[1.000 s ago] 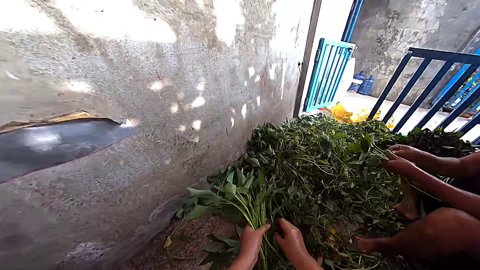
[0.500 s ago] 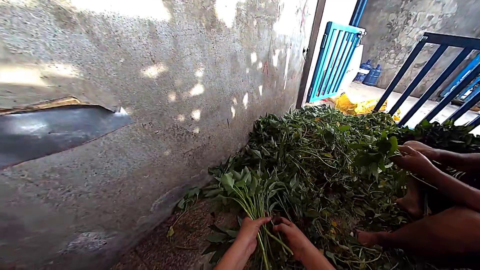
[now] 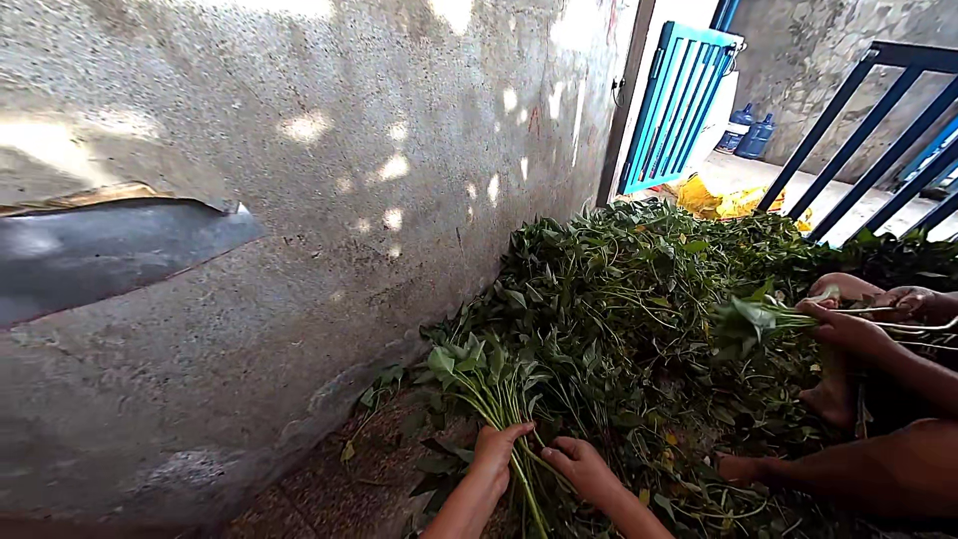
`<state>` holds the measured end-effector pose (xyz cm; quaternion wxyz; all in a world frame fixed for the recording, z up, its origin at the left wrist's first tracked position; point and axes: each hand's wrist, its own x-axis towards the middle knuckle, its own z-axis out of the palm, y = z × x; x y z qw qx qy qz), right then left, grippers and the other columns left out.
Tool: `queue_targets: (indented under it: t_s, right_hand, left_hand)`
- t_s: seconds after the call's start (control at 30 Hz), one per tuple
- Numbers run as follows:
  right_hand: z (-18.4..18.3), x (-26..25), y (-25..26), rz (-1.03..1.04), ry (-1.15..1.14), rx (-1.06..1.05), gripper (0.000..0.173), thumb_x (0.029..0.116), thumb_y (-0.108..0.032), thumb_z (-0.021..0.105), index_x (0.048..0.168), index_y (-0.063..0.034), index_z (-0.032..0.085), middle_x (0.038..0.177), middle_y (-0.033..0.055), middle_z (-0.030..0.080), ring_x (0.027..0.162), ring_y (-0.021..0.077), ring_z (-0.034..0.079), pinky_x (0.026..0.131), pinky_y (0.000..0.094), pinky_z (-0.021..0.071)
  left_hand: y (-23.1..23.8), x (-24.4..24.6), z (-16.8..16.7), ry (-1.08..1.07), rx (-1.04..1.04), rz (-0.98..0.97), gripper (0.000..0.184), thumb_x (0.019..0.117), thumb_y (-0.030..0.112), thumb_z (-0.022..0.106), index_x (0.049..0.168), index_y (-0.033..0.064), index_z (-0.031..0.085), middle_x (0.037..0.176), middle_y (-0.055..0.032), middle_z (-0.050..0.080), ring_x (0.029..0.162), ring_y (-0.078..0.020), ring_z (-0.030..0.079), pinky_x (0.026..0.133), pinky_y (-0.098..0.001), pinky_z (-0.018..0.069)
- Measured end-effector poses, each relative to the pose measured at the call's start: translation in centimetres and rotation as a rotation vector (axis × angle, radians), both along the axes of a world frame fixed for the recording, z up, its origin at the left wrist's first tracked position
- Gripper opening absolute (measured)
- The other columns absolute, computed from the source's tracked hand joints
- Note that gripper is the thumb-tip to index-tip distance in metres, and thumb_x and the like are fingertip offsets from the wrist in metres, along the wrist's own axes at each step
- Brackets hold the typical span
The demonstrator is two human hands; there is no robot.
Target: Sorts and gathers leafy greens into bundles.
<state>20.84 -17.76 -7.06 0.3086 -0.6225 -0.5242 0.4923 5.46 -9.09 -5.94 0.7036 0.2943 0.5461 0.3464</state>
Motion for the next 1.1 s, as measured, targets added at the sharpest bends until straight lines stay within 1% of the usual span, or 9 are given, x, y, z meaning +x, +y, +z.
queue_targets:
  t_s: [0.17,0.23,0.3,0.4,0.67,0.77,0.83,0.93,1.1]
  right_hand:
    - [-0.8,-0.2,-0.2,-0.096,0.160,0.017,0.032,0.1053,-0.032,0.056,0.106,-0.0027,0.069,0.084,0.0021,0.063,0.073,0.0076,0.056,0.071,0.0284,0.0485]
    - [-0.9,-0.7,-0.4,-0.193,0.403,-0.054,0.025,0.1049,-0.027,0.058,0.106,-0.0035,0.065,0.079,-0.0009,0.059,0.061,0.0053,0.052,0.058,0.0232,0.0462]
    - [-0.7,-1.1,-0.8,-0.261,0.678,-0.176,0.019,0.1065,-0.022,0.055,0.108,-0.0045,0.062,0.079,0.0006,0.062,0.061,0.0086,0.057,0.060,0.0261,0.0526]
    - [-0.6,-1.6,-1.1,-0.212,0.854,-0.228,0.021,0.1090,-0.024,0.046,0.102,-0.0097,0.060,0.073,-0.0028,0.057,0.057,0.0057,0.051,0.055,0.0226,0.0464]
    - [-0.2,0.8,-0.8,0.083,0.293,-0.037,0.033,0.1083,-0.033,0.045,0.088,-0.0111,0.060,0.073,-0.0066,0.051,0.060,0.0029,0.046,0.056,0.0223,0.0400]
    - [1.1,2.9,-0.4,0.494,-0.258,-0.373,0.040,0.1091,-0.031,0.049,0.120,0.0030,0.066,0.106,0.0216,0.067,0.092,0.0325,0.065,0.086,0.0513,0.0525]
    - [-0.3,3.7,-0.3,0.575,-0.546,-0.593,0.044,0.1029,-0.032,0.061,0.134,-0.0009,0.064,0.134,0.0286,0.062,0.126,0.0464,0.059,0.106,0.0690,0.0417]
    - [-0.5,4.5,1.0,0.252,-0.481,-0.426,0.049,0.1064,-0.040,0.052,0.132,-0.0002,0.065,0.136,0.0264,0.060,0.129,0.0408,0.057,0.110,0.0607,0.0427]
    - [-0.8,0.5,3.3,-0.412,0.270,-0.126,0.039,0.1028,-0.032,0.062,0.117,0.0033,0.067,0.100,0.0132,0.069,0.088,0.0184,0.065,0.083,0.0379,0.0551]
  left_hand:
    - [0.1,0.0,0.0,-0.029,0.017,0.051,0.028,0.0869,-0.007,0.073,0.112,-0.0070,0.059,0.081,-0.0175,0.068,0.064,-0.0225,0.067,0.060,-0.0337,0.0589]
    - [0.5,-0.2,-0.3,-0.032,0.012,0.082,0.027,0.0880,-0.006,0.073,0.111,-0.0077,0.059,0.080,-0.0181,0.069,0.064,-0.0230,0.068,0.060,-0.0340,0.0594]
    - [0.8,-0.3,-0.5,-0.040,0.003,0.088,0.026,0.0886,-0.005,0.073,0.111,-0.0080,0.060,0.080,-0.0181,0.069,0.065,-0.0232,0.068,0.060,-0.0341,0.0597]
    - [0.9,-0.2,-0.6,-0.094,-0.012,0.072,0.028,0.0899,-0.003,0.072,0.114,-0.0075,0.059,0.084,-0.0188,0.069,0.066,-0.0234,0.068,0.062,-0.0342,0.0597]
    - [2.5,-1.3,-0.9,-0.105,-0.023,0.188,0.027,0.0914,-0.003,0.070,0.116,-0.0067,0.058,0.087,-0.0186,0.069,0.066,-0.0228,0.067,0.060,-0.0338,0.0593]
    - [3.0,-2.0,-1.3,-0.022,0.017,0.174,0.034,0.0905,-0.004,0.071,0.121,-0.0076,0.056,0.092,-0.0193,0.070,0.072,-0.0240,0.070,0.065,-0.0358,0.0609]
    - [2.4,-1.8,-1.5,0.036,0.073,0.092,0.036,0.0886,-0.005,0.072,0.120,-0.0088,0.055,0.090,-0.0195,0.073,0.076,-0.0248,0.073,0.070,-0.0366,0.0616]
    - [1.1,-0.6,-1.9,0.070,0.159,-0.067,0.044,0.0849,-0.005,0.074,0.124,-0.0092,0.053,0.095,-0.0187,0.072,0.081,-0.0243,0.073,0.076,-0.0371,0.0619]
    - [-1.5,1.6,-1.7,0.152,0.175,-0.194,0.052,0.0769,-0.003,0.080,0.124,-0.0058,0.057,0.109,-0.0154,0.071,0.099,-0.0199,0.070,0.088,-0.0365,0.0593]
